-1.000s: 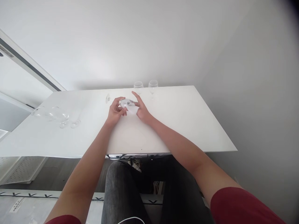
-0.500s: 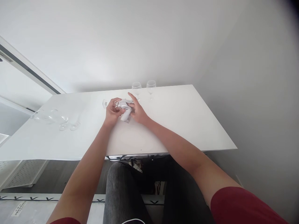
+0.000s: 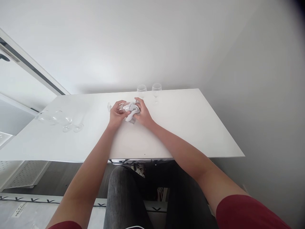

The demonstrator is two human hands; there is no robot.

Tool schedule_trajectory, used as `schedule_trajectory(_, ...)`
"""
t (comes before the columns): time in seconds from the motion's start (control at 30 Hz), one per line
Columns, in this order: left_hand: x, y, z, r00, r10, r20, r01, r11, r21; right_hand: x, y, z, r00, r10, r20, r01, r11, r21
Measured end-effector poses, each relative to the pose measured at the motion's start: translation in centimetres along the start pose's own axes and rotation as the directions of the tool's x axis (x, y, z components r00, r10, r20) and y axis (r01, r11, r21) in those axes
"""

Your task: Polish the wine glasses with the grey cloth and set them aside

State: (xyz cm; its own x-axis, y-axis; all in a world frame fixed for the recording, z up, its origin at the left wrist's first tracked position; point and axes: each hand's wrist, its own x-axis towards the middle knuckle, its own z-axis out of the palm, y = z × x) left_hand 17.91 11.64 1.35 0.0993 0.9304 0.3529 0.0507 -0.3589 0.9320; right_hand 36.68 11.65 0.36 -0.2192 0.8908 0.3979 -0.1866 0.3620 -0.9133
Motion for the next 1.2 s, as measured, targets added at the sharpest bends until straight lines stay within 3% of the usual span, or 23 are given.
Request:
schedule_trajectory(0.1,-0.1,0.0,0.0,0.999,-0.025,0.033,0.026,0.999,-0.031,-0.3,-0.3,-0.1,0.996,0.088,0.007,-0.088,0.992,0.091)
schedule_trajectory(0.2,-0.3,0.0,0.0,0.995,-0.035,0.099,0.039,0.998,-0.049,-0.5,-0.8,-0.5,0.979,0.12,0.164,-0.156,0.96,0.231)
schedule_trajectory(0.27,-0.3,0.0,0.0,0.994,-0.02,0.109,0.026,0.998,-0.053,-0.5,-1.2,-0.9,0.963,0.1,0.252,-0.161,0.958,0.237)
schedule_trajectory(0.33,-0.2,0.1,0.1,0.997,0.008,0.075,-0.005,0.999,-0.046,-0.3,-1.5,-1.1,0.967,0.068,0.245,-0.107,0.983,0.149)
schedule_trajectory(0.4,-0.1,0.2,0.1,0.999,0.024,0.027,-0.023,0.999,-0.031,-0.3,-1.7,-1.0,0.988,0.009,0.156,-0.007,1.0,-0.015)
schedule_trajectory(0.47,0.0,0.1,0.1,1.0,0.008,-0.002,-0.008,1.0,-0.012,-0.3,-1.8,-0.8,0.995,-0.072,0.073,0.084,0.98,-0.182)
schedule_trajectory(0.53,0.1,0.0,0.1,1.0,-0.029,0.007,0.029,1.0,0.005,-0.4,-1.9,-0.6,0.988,-0.137,0.071,0.152,0.949,-0.277)
schedule_trajectory(0.73,-0.1,0.1,-0.1,0.996,-0.001,0.085,-0.003,0.999,0.039,-0.8,-1.9,-0.2,0.945,-0.148,0.291,0.244,0.913,-0.327)
schedule_trajectory(0.87,-0.1,0.1,-0.1,0.999,-0.01,0.034,0.008,0.998,0.067,-0.5,-1.5,-0.4,0.959,-0.116,0.257,0.214,0.893,-0.397)
schedule_trajectory(1.0,0.2,-0.2,-0.1,0.999,-0.044,-0.019,0.046,0.995,0.087,-0.1,-1.1,-0.3,0.972,-0.176,0.154,0.228,0.866,-0.444)
schedule_trajectory(1.2,-0.1,0.0,-0.1,0.989,-0.048,0.141,0.049,0.999,-0.004,-0.5,-1.3,-0.1,0.947,-0.265,0.181,0.319,0.833,-0.452)
